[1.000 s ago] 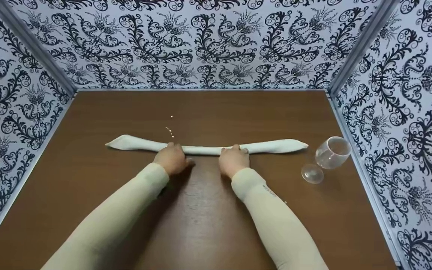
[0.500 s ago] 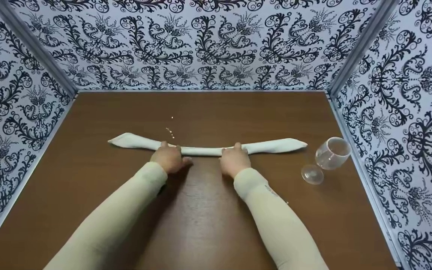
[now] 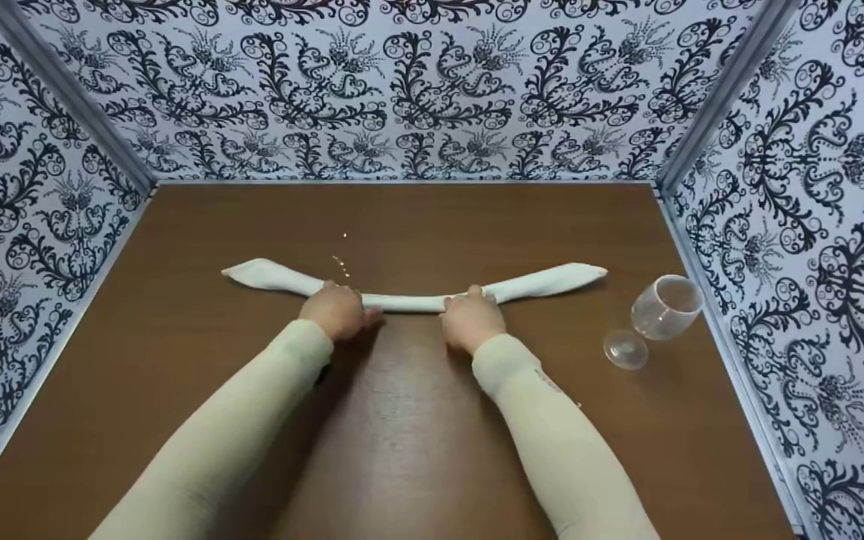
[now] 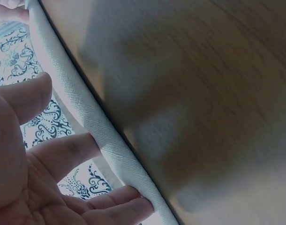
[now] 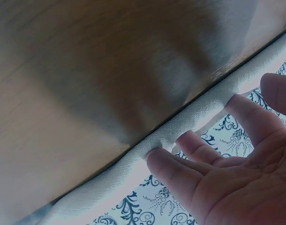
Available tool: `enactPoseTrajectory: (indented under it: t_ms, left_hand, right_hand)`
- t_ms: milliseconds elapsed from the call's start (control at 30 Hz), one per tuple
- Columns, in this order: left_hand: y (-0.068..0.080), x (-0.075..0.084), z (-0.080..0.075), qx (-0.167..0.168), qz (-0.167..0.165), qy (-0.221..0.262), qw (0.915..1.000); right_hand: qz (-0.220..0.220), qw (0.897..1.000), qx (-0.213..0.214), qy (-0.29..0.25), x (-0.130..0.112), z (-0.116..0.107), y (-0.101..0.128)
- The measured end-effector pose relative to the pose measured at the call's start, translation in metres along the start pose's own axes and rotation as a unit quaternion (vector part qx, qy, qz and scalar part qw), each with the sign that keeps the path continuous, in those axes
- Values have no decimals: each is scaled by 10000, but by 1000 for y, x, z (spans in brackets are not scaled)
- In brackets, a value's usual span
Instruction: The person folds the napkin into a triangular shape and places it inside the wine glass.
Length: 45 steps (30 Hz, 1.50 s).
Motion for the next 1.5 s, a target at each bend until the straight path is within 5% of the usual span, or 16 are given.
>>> enactPoseTrajectory:
  t_ms: [1033,1500]
  left_hand:
    - [-9,0,5,157,141,-56,9998]
    - [-17,-1,11,60,350,-152,9993]
  right_hand:
    - [-52,9999,-101,28,-2,-1,1]
    - [-596,9976,313,170,-8,-4,-2]
Point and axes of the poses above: each hand's wrist, its own y-axis away from the middle knuckle, its own z-axis out of the palm, x = y × z, the point moved 10 cm from there along -y, towards the middle knuckle, and after that the axes turned 4 degrees about y, right-handed, at the moved point
